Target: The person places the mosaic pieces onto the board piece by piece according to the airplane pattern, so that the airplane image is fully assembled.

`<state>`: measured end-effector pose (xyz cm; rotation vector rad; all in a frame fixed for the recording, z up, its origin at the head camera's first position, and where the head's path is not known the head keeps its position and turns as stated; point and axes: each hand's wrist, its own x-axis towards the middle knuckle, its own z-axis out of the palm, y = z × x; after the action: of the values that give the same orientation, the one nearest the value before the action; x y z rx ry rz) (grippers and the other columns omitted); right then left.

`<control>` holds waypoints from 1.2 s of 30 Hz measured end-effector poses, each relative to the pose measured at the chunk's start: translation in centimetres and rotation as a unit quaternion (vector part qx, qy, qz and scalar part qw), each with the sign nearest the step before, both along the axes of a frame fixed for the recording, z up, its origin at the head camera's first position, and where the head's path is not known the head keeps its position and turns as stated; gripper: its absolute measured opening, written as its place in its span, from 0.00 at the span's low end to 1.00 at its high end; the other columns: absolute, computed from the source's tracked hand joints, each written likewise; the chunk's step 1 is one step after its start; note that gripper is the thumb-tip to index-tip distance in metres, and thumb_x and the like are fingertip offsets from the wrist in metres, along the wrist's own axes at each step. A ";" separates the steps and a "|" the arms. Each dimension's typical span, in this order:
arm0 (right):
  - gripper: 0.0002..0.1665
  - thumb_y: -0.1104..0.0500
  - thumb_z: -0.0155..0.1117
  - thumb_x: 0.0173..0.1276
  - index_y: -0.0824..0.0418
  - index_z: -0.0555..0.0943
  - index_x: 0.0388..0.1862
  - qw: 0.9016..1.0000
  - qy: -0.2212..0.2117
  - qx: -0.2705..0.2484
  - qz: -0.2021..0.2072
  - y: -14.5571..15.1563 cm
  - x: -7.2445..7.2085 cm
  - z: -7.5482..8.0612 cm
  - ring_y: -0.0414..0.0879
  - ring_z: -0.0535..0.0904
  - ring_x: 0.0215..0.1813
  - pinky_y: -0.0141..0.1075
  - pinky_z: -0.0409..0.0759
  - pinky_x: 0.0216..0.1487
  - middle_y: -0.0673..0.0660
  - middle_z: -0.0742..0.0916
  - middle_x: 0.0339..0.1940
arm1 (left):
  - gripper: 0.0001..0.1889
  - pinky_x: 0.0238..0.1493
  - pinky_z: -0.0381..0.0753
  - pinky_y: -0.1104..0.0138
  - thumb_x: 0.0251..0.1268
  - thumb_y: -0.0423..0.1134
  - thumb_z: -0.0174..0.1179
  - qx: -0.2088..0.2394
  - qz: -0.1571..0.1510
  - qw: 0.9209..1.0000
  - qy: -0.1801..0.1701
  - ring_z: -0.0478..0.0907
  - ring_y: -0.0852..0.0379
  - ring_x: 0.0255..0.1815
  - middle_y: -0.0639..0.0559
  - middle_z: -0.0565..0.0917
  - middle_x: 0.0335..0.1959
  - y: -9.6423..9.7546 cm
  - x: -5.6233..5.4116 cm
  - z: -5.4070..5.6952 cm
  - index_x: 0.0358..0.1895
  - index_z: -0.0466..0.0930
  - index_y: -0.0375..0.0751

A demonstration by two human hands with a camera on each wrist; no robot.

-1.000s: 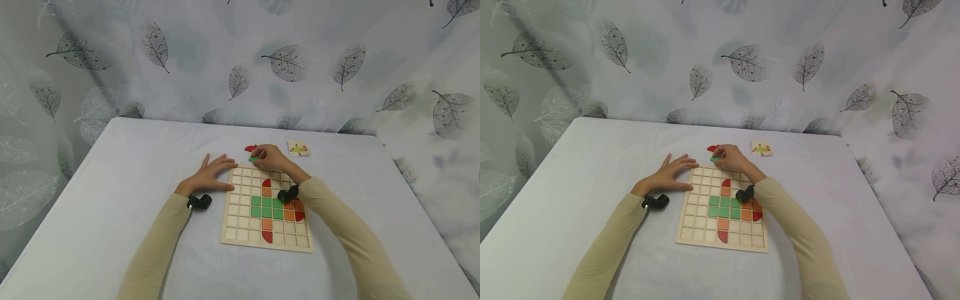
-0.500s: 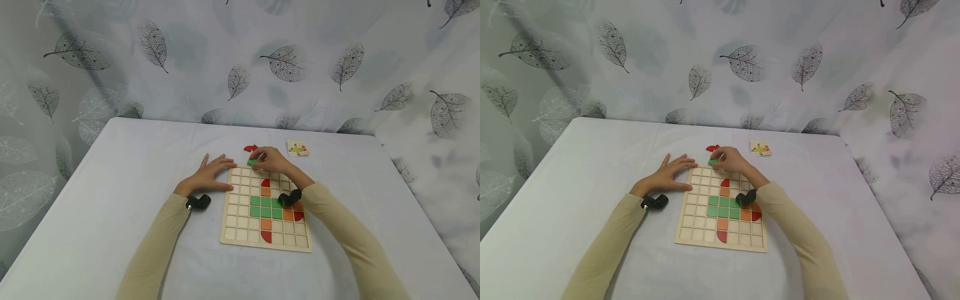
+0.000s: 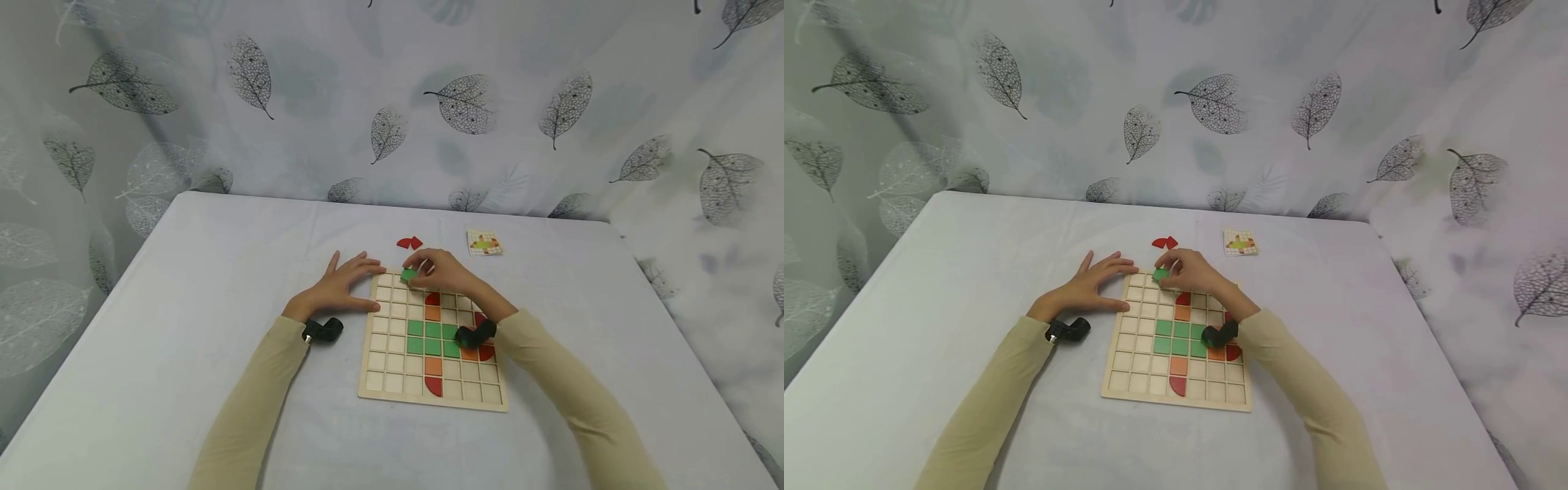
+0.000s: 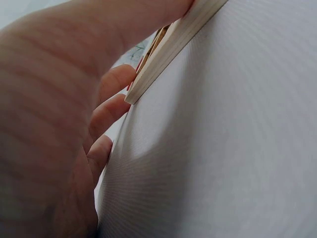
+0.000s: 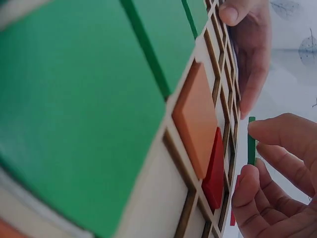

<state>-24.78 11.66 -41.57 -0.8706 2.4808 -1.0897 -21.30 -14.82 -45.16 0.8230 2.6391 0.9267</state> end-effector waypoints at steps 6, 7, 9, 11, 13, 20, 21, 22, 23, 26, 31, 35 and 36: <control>0.19 0.65 0.68 0.63 0.68 0.81 0.52 1.000 -0.003 -0.013 0.024 -0.2 0.7 -0.3 0.45 0.80 0.36 0.37 0.82 0.44 0.60 0.82 0.40 | 0.39 0.73 0.17 0.50 0.55 0.57 0.69 0.000 0.001 1.000 -0.005 0.40 0.52 0.80 0.52 0.62 0.75 -0.1 0.0 -0.1 0.71 0.66 0.54; 0.19 0.65 0.68 0.63 0.68 0.80 0.53 1.000 -0.005 -0.013 0.028 -0.2 0.8 -0.3 0.45 0.80 0.36 0.37 0.82 0.44 0.60 0.82 0.41 | 0.39 0.73 0.17 0.50 0.55 0.57 0.69 0.001 0.001 1.000 -0.005 0.40 0.52 0.80 0.52 0.62 0.75 -0.1 0.0 -0.1 0.71 0.67 0.54; 0.20 0.65 0.68 0.63 0.68 0.80 0.54 0.999 -0.010 -0.008 0.035 -0.2 1.2 -0.1 0.44 0.80 0.36 0.36 0.81 0.44 0.60 0.82 0.42 | 0.40 0.73 0.17 0.50 0.54 0.57 0.69 0.003 0.001 1.000 -0.005 0.40 0.52 0.80 0.52 0.62 0.75 -0.1 0.0 -0.2 0.71 0.67 0.54; 0.21 0.65 0.68 0.62 0.69 0.80 0.55 0.999 -0.014 -0.008 0.043 -0.2 1.5 0.2 0.44 0.79 0.37 0.36 0.81 0.44 0.60 0.82 0.43 | 0.40 0.73 0.17 0.50 0.54 0.57 0.69 0.004 0.000 1.000 -0.004 0.40 0.52 0.80 0.52 0.62 0.75 -0.1 0.0 -0.2 0.71 0.67 0.54; 0.22 0.65 0.68 0.62 0.70 0.79 0.56 0.998 -0.018 -0.008 0.052 -0.2 1.9 0.3 0.43 0.79 0.37 0.36 0.82 0.44 0.61 0.82 0.44 | 0.39 0.73 0.17 0.49 0.54 0.57 0.69 0.003 -0.001 1.000 -0.002 0.40 0.52 0.80 0.52 0.62 0.75 -0.1 0.0 -0.1 0.71 0.67 0.54; 0.20 0.65 0.69 0.62 0.69 0.81 0.54 0.996 -0.030 -0.009 0.081 -0.2 2.9 0.5 0.41 0.78 0.37 0.30 0.81 0.43 0.59 0.82 0.42 | 0.39 0.73 0.17 0.50 0.55 0.57 0.69 0.004 -0.002 1.000 0.001 0.40 0.53 0.80 0.52 0.62 0.75 -0.1 -0.1 -0.2 0.71 0.66 0.54; 0.20 0.65 0.69 0.62 0.69 0.82 0.54 0.996 -0.031 -0.010 0.086 -0.1 3.0 0.5 0.41 0.78 0.36 0.30 0.81 0.42 0.59 0.82 0.41 | 0.39 0.73 0.17 0.50 0.55 0.57 0.69 0.005 -0.002 1.000 0.001 0.40 0.53 0.80 0.52 0.62 0.75 -0.1 -0.1 -0.2 0.71 0.66 0.54; 0.20 0.65 0.69 0.62 0.69 0.82 0.53 0.995 -0.034 -0.011 0.090 -0.1 3.2 0.5 0.41 0.77 0.36 0.30 0.81 0.42 0.59 0.82 0.41 | 0.39 0.73 0.17 0.50 0.54 0.57 0.69 0.006 -0.002 1.000 0.000 0.40 0.53 0.80 0.52 0.62 0.75 -0.1 -0.1 -0.3 0.71 0.66 0.54; 0.20 0.65 0.69 0.62 0.69 0.82 0.53 0.995 -0.035 -0.011 0.094 -0.1 3.3 0.5 0.41 0.77 0.36 0.29 0.81 0.41 0.59 0.82 0.41 | 0.39 0.73 0.17 0.50 0.54 0.57 0.69 0.007 -0.003 1.000 0.000 0.40 0.53 0.80 0.52 0.63 0.75 -0.1 -0.1 -0.3 0.71 0.66 0.54; 0.20 0.65 0.69 0.62 0.69 0.82 0.53 0.994 -0.036 -0.012 0.106 -0.1 3.6 0.4 0.41 0.77 0.36 0.30 0.81 0.39 0.59 0.82 0.39 | 0.40 0.73 0.17 0.50 0.54 0.57 0.69 0.008 -0.003 1.000 0.000 0.40 0.53 0.80 0.52 0.62 0.75 -0.1 -0.1 -0.3 0.71 0.66 0.54; 0.19 0.64 0.68 0.63 0.67 0.82 0.53 0.992 -0.040 -0.011 0.121 -0.2 4.2 0.2 0.40 0.77 0.35 0.30 0.80 0.38 0.58 0.82 0.39 | 0.39 0.73 0.17 0.50 0.55 0.56 0.69 0.007 -0.003 1.000 0.002 0.40 0.53 0.80 0.52 0.62 0.75 -0.1 0.0 -0.2 0.71 0.67 0.54; 0.19 0.65 0.69 0.62 0.67 0.83 0.52 0.991 -0.041 -0.013 0.130 -0.3 4.5 -0.1 0.39 0.77 0.34 0.29 0.79 0.36 0.57 0.82 0.39 | 0.39 0.73 0.17 0.49 0.55 0.56 0.69 0.010 -0.004 1.000 0.003 0.41 0.52 0.80 0.51 0.63 0.75 -0.1 0.0 -0.1 0.71 0.67 0.54; 0.19 0.65 0.69 0.62 0.67 0.83 0.52 0.990 -0.039 -0.013 0.133 -0.3 4.6 -0.1 0.39 0.77 0.34 0.29 0.79 0.35 0.57 0.82 0.39 | 0.39 0.73 0.17 0.49 0.55 0.56 0.69 0.011 -0.005 1.000 0.003 0.41 0.52 0.80 0.51 0.63 0.75 -0.2 0.1 -0.1 0.71 0.67 0.53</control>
<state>-20.18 11.34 -41.68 -1.1072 2.2125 -1.0442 -21.25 -14.97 -45.21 0.8442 2.6334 0.9527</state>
